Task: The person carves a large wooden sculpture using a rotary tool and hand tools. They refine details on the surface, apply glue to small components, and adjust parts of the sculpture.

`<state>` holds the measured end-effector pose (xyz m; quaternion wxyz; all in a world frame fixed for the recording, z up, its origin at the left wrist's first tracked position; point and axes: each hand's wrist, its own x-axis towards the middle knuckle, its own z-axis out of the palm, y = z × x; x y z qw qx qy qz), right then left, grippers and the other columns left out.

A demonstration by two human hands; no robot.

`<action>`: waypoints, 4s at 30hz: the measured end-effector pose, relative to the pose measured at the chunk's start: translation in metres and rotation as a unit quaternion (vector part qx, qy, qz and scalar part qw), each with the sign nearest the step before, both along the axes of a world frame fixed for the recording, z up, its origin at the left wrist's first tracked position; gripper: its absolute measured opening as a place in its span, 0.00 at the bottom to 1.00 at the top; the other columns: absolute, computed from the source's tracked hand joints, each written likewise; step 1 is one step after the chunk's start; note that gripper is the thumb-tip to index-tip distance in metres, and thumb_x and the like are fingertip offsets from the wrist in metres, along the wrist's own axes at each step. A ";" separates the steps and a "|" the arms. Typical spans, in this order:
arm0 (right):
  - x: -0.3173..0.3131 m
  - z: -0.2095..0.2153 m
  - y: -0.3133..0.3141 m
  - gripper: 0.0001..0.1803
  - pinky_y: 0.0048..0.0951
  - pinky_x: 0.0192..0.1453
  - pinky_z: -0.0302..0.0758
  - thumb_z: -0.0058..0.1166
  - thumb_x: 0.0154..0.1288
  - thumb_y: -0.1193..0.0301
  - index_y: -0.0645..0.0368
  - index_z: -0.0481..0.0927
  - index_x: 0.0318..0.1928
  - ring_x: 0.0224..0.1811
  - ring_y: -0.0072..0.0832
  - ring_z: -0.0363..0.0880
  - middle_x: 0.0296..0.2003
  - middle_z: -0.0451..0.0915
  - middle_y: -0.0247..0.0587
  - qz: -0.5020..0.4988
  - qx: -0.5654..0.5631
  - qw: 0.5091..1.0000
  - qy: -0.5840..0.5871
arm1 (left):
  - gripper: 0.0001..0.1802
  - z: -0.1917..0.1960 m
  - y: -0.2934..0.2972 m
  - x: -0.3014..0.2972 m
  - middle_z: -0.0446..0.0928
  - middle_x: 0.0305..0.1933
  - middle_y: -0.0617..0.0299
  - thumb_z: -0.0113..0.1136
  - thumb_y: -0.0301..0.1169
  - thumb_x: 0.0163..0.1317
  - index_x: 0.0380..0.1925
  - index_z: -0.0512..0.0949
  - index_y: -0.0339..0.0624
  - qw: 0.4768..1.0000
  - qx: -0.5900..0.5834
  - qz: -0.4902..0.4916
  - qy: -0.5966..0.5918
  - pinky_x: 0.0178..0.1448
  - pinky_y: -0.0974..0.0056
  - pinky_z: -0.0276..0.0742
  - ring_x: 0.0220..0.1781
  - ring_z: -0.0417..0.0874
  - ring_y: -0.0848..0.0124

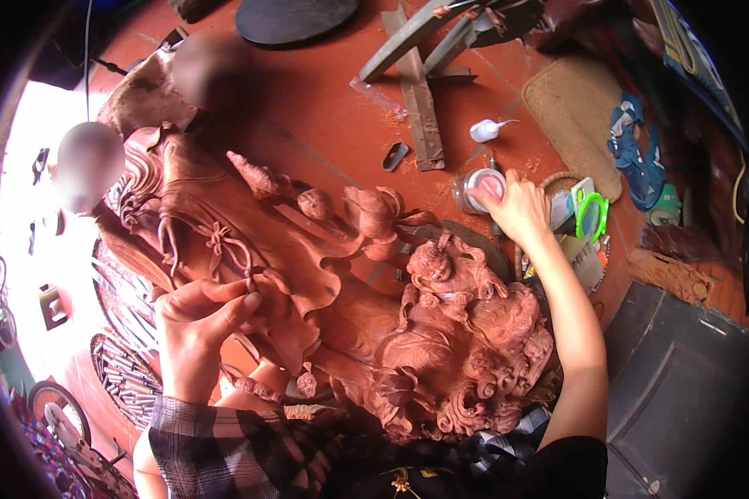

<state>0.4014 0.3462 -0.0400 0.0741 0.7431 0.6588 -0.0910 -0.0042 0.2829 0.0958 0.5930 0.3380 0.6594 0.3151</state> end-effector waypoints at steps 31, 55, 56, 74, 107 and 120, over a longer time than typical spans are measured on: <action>-0.004 -0.039 -0.010 0.45 0.51 0.47 0.78 0.62 0.61 0.47 0.76 0.67 0.61 0.46 0.62 0.80 0.47 0.77 0.71 0.016 0.071 0.997 0.021 | 0.07 0.006 0.005 0.003 0.84 0.30 0.57 0.70 0.23 0.58 0.34 0.84 0.30 1.000 -0.015 -0.018 0.007 0.37 0.72 0.82 0.30 0.87 0.73; -0.008 -0.038 -0.011 0.44 0.52 0.48 0.78 0.62 0.61 0.47 0.73 0.66 0.62 0.47 0.62 0.80 0.49 0.77 0.68 0.007 0.069 0.997 0.029 | 0.06 0.002 0.005 0.002 0.84 0.28 0.56 0.68 0.20 0.58 0.34 0.83 0.28 1.000 -0.016 -0.012 0.019 0.35 0.72 0.80 0.28 0.85 0.74; -0.010 -0.038 -0.010 0.44 0.52 0.47 0.78 0.62 0.60 0.47 0.73 0.66 0.62 0.46 0.62 0.80 0.48 0.77 0.68 0.007 0.068 0.997 0.029 | 0.08 -0.001 0.002 -0.001 0.85 0.29 0.58 0.69 0.23 0.57 0.35 0.84 0.27 1.000 -0.001 -0.004 -0.003 0.37 0.73 0.80 0.30 0.83 0.78; -0.008 -0.037 -0.008 0.51 0.48 0.48 0.83 0.64 0.56 0.44 0.73 0.62 0.65 0.46 0.54 0.83 0.52 0.75 0.68 -0.027 0.044 0.997 0.061 | 0.04 -0.002 -0.002 0.002 0.83 0.28 0.57 0.67 0.20 0.57 0.32 0.83 0.31 0.999 0.015 0.038 -0.013 0.33 0.73 0.78 0.26 0.83 0.75; 0.007 -0.101 -0.010 0.53 0.35 0.64 0.74 0.82 0.41 0.62 0.61 0.60 0.63 0.59 0.34 0.75 0.56 0.73 0.48 -0.108 0.248 0.732 0.625 | 0.04 -0.002 -0.001 0.002 0.84 0.31 0.53 0.67 0.18 0.57 0.32 0.82 0.31 0.999 0.002 0.044 -0.016 0.36 0.69 0.82 0.28 0.86 0.68; 0.095 0.149 -0.076 0.54 0.35 0.66 0.70 0.81 0.33 0.62 0.63 0.67 0.65 0.58 0.30 0.76 0.56 0.77 0.41 0.057 -0.136 0.870 0.470 | 0.05 -0.005 -0.004 -0.003 0.85 0.32 0.54 0.68 0.19 0.58 0.34 0.83 0.31 0.999 0.001 0.037 -0.003 0.36 0.71 0.81 0.29 0.86 0.70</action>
